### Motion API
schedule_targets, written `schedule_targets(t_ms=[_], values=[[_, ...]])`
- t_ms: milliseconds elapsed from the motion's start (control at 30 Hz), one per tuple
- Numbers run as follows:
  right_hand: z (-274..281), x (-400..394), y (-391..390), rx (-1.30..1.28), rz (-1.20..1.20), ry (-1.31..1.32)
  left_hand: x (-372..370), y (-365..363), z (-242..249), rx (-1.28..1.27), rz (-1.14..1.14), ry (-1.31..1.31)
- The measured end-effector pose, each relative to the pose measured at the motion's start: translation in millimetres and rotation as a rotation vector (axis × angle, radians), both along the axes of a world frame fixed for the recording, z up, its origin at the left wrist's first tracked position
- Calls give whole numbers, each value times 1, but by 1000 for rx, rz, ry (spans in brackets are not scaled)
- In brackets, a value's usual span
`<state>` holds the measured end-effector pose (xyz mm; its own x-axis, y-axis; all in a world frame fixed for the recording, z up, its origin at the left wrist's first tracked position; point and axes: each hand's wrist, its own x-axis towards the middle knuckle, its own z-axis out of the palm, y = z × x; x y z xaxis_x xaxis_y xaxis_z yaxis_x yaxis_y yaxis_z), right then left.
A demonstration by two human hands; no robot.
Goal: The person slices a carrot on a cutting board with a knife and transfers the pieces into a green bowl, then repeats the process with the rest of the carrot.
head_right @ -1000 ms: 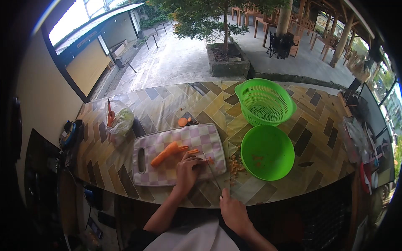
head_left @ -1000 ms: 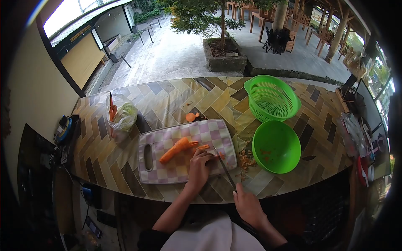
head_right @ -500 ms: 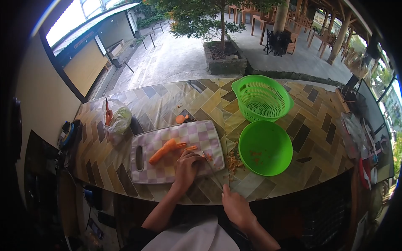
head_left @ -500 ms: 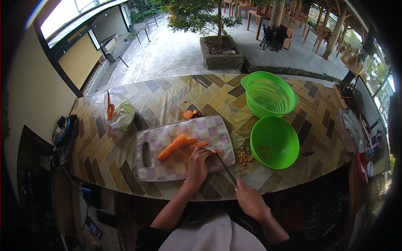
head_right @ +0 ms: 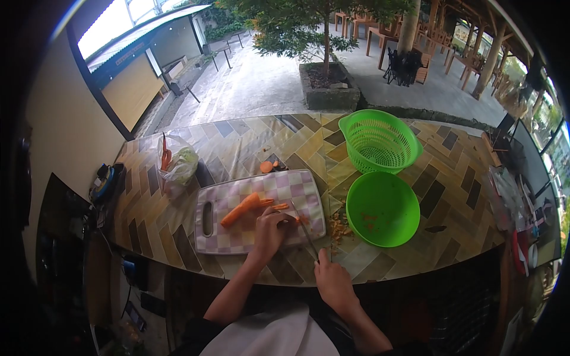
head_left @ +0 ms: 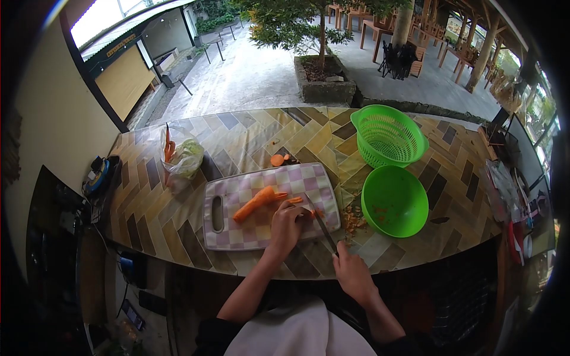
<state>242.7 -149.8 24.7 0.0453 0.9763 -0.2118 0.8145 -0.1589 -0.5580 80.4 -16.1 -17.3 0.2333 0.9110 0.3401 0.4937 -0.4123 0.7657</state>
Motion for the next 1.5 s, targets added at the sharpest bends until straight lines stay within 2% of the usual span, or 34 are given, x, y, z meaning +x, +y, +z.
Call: schedule_targets(t_ms=[167, 267, 367, 567, 667, 867, 967, 1200, 1367, 1500], values=[[1, -2, -6, 4, -29, 35, 2, 0, 2, -21, 28, -5], [4, -3, -9, 23, -27, 36, -1, 6, -9, 104, -25, 42], [0, -3, -8, 30, -18, 38, -1, 6, -9, 83, -3, 7], [7, -3, -7, 17, -13, 40, -1, 11, -18, 220, 7, 20], [7, -2, -7, 22, -1, 45, -2, 12, -11, 114, 6, 15], [2, 4, -5, -11, 70, 37, -4, 18, -13, 71, -83, 7], [4, -3, -7, -29, 89, -71, -2, 12, -9, 59, -62, -37], [-4, -12, 2, -79, 49, -79, 0, 6, -9, 102, -77, -8], [10, -5, -3, -90, 75, -107, 3, -4, -11, 169, -41, 44], [4, -2, -3, -37, 63, -81, 4, -10, -5, 190, -31, 48]])
